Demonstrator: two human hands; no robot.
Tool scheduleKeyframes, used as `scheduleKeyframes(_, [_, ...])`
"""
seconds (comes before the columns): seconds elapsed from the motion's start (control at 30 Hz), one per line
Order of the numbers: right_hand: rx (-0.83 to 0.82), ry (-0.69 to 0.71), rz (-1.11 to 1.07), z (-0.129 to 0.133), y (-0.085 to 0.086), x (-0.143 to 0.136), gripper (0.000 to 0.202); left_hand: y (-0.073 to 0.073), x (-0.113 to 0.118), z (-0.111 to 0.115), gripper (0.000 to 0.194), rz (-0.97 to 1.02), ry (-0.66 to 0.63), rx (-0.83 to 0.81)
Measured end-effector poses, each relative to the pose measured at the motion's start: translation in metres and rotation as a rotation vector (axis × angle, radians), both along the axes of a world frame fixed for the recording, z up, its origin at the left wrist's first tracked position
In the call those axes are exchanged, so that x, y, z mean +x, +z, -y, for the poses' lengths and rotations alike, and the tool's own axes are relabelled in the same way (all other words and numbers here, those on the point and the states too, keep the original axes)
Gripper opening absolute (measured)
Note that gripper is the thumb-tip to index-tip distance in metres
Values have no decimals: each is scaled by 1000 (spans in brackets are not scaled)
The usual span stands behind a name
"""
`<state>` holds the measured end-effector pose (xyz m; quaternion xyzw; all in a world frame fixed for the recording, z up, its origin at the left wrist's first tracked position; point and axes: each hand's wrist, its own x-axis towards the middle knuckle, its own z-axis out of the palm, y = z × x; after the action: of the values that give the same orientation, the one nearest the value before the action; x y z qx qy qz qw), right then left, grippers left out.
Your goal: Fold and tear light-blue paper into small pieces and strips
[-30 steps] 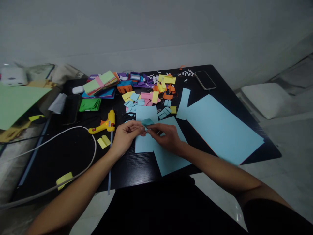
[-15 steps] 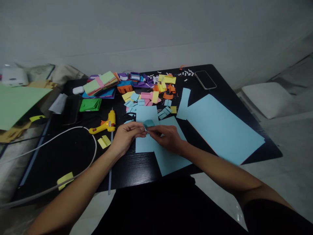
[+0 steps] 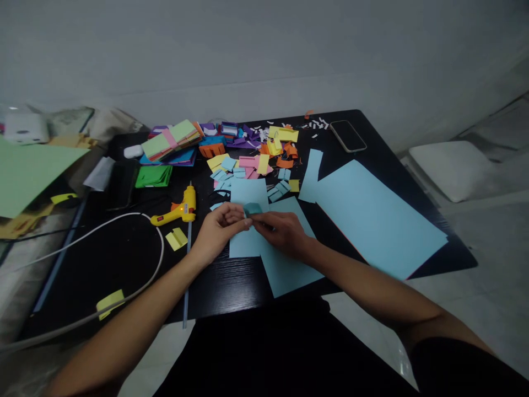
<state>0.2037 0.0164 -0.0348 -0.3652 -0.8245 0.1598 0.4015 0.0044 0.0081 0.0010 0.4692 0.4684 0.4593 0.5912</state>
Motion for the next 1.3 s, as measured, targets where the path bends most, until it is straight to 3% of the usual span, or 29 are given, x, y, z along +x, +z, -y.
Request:
scheduleKeyframes(0.23, [-146, -32, -108, 6, 9, -6, 16, -4, -4, -3, 26, -135, 19, 63])
scheduleKeyframes(0.37, [-315, -118, -187, 5, 14, -9, 55, -5, -4, -2, 24, -169, 33, 82])
scheduleKeyframes(0.43, [-399, -75, -217, 3, 15, -10, 60, -4, -3, -1, 23, -182, 29, 90])
scheduleKeyframes(0.7, [-612, 25, -356, 3, 16, -13, 21, -4, 1, 2, 17, -180, 24, 146])
scheduleKeyframes(1.0, [-724, 31, -455, 1, 14, -15, 24, -10, 2, 6, 16, -269, 58, 245])
scheduleKeyframes(1.3, [-678, 6, -427, 2, 12, -15, 19, -8, 4, 13, 15, -466, 41, 387])
